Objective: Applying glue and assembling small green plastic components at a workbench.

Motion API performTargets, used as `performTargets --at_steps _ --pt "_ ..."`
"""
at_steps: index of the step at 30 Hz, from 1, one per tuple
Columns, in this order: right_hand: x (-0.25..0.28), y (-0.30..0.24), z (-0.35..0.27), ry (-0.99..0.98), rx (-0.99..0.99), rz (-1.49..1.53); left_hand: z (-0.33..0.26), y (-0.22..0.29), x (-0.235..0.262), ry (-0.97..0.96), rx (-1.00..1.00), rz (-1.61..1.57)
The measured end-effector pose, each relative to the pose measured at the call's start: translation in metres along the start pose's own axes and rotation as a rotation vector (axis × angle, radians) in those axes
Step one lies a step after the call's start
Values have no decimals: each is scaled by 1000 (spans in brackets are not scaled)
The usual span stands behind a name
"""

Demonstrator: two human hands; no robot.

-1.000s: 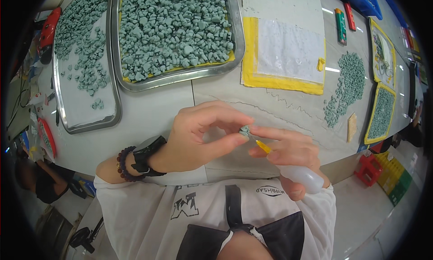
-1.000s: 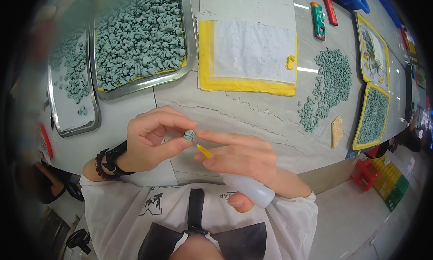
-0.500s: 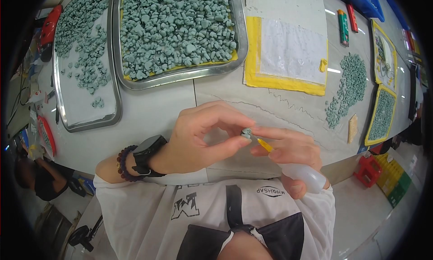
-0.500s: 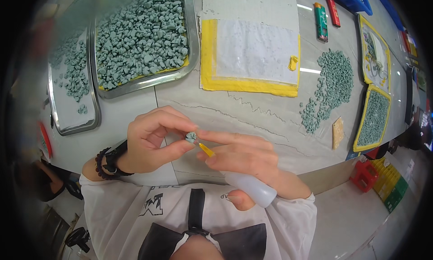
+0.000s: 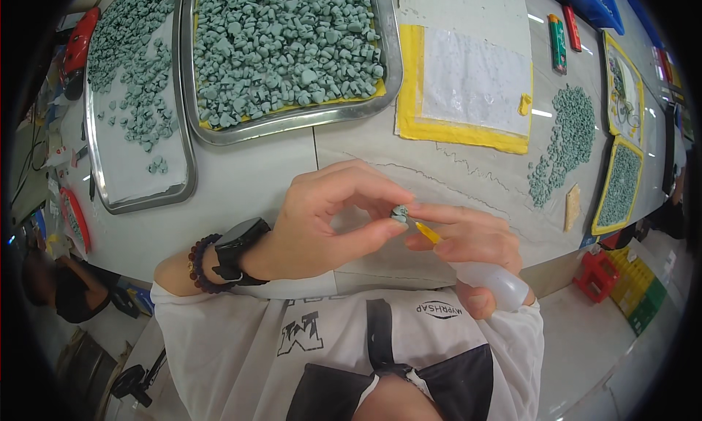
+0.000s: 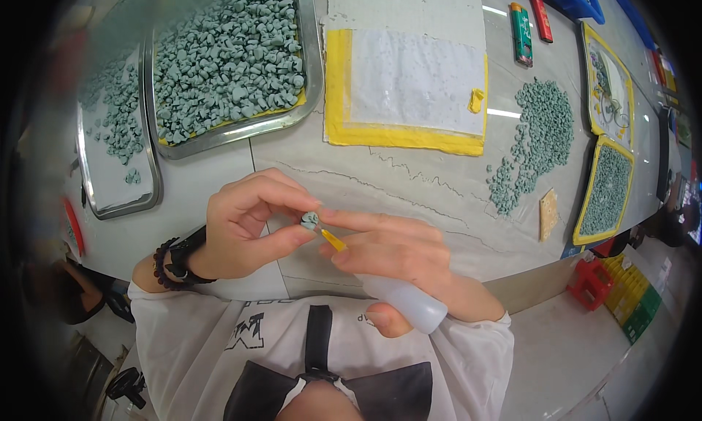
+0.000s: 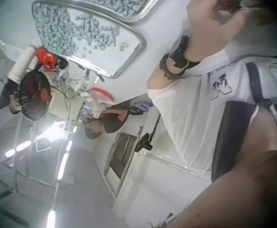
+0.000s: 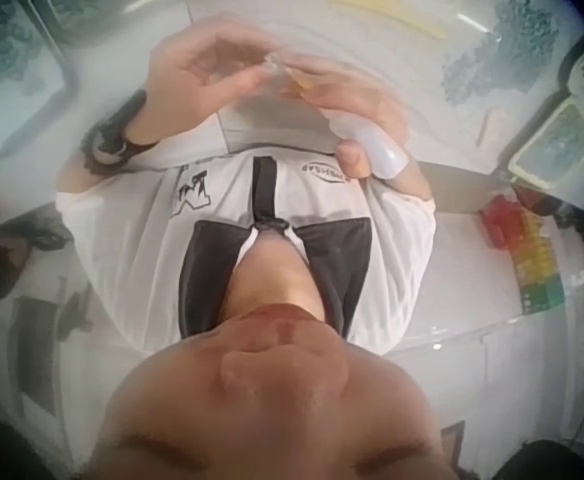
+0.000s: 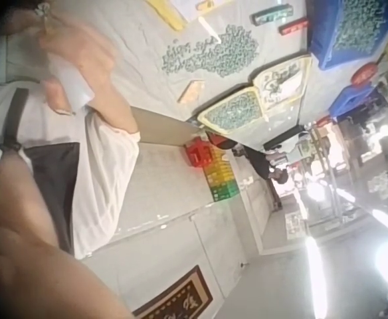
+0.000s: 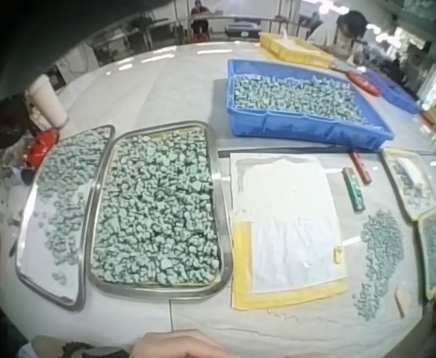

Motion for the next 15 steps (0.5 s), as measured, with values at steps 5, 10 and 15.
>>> performTargets --at_steps 5,10,15 --pt "1 -4 0 -12 12 -29 -1 0 -1 -2 6 -22" --pt "-1 -3 0 -58 -36 -55 -1 -1 -1 -8 14 -57" --pt "-1 -3 2 -62 -47 -58 -1 -1 -2 -7 11 -77"
Point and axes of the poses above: each hand's wrist, its own z-axis towards the middle knuckle, its own x-axis out of the back of the hand, y = z × x, the point moved 8 cm from there along z, towards the middle knuckle, and after that the axes turned 3 degrees about x, right-handed, at the moved point
